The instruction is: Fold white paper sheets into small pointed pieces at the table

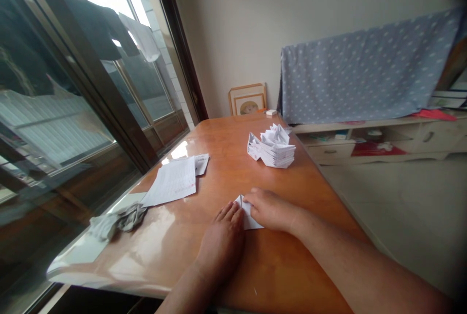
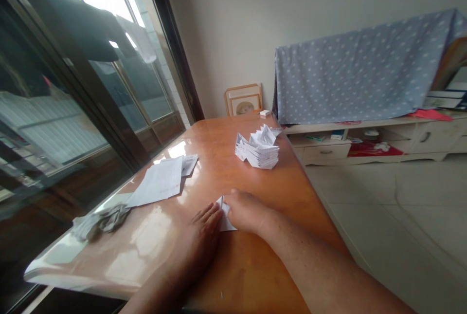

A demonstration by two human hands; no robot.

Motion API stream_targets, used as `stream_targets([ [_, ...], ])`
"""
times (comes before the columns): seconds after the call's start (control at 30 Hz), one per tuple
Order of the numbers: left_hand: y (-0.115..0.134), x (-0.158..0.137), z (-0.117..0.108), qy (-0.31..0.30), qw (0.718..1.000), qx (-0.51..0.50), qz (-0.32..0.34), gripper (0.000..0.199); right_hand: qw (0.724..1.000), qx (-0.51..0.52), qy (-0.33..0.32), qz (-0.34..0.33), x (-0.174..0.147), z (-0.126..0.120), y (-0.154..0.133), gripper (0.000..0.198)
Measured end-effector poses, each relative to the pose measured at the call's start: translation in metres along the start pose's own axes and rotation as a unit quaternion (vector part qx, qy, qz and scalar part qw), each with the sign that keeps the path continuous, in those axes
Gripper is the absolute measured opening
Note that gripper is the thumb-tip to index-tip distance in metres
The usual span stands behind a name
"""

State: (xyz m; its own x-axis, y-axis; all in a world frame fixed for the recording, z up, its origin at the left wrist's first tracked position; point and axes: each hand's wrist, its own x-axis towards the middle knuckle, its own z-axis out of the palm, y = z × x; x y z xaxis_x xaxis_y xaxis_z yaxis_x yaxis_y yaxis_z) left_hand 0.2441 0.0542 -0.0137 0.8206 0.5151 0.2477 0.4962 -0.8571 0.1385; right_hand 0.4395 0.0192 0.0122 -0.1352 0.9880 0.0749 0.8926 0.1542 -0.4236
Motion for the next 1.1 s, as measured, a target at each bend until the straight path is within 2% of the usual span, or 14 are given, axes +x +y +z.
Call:
stream_targets([
  [0.2,0.002,0.001,-0.002,-0.012,1.0,0.002,-0.006,0.046,1.0,-0.004,0.013,0.012,0.001,0.002,-0.005,0.053],
  [0.4,0.004,0.001,-0.003,-0.011,1.0,0.003,-0.009,0.05,0.998,-0.055,-0.016,0.017,0.004,0.006,-0.01,0.037],
  [0.67,0.01,0.001,-0.014,-0.035,0.999,0.009,-0.03,0.045,0.996,-0.07,-0.04,0.041,0.011,0.007,-0.014,0.031],
  [0.93,0.01,-0.003,-0.013,-0.021,0.999,0.002,-0.047,0.042,0.999,-0.032,-0.03,0.031,0.014,0.007,-0.006,0.044],
  [1.1,0.012,-0.001,-0.015,-0.026,0.998,0.0,-0.059,0.034,0.998,-0.013,0.011,0.053,0.014,0.014,0.002,0.052],
])
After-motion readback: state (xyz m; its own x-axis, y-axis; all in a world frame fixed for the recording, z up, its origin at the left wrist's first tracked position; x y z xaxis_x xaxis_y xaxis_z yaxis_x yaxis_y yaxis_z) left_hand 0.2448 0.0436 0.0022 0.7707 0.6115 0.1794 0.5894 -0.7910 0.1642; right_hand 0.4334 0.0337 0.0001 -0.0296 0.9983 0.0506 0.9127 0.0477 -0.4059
